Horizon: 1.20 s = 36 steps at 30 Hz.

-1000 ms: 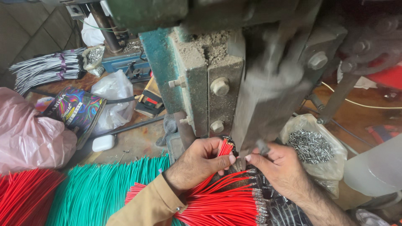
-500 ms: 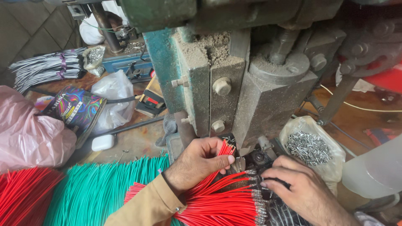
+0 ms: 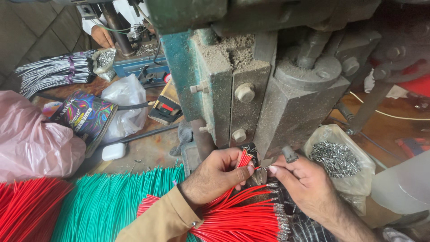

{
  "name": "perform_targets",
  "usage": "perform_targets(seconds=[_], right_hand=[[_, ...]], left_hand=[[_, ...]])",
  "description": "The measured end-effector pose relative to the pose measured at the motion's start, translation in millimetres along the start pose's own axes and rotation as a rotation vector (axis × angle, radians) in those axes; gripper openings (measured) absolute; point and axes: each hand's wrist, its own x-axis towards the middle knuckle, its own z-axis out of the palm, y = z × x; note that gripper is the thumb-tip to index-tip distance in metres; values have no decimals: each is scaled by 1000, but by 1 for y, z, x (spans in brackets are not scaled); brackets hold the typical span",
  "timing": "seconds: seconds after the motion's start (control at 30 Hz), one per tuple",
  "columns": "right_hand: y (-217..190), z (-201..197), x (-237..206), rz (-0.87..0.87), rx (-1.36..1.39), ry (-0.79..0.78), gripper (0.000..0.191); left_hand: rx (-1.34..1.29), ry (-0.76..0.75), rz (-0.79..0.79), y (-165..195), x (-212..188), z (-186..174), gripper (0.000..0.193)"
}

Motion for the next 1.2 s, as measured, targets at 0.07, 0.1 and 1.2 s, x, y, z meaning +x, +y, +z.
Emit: perform_targets(seconds=[0.07,0.1,1.2], right_hand=[[-3,-2,4,9,-10,-44,12],[-3,-2,5,13,-15,-66,12],[-13,-42,-22,103,-421,-53,12]], left_hand=[[-12,5,-10,1,0,0,15],[-18,7,-15,2,-1,0,15],[-96,-39,0,-2,-3,-2,11]])
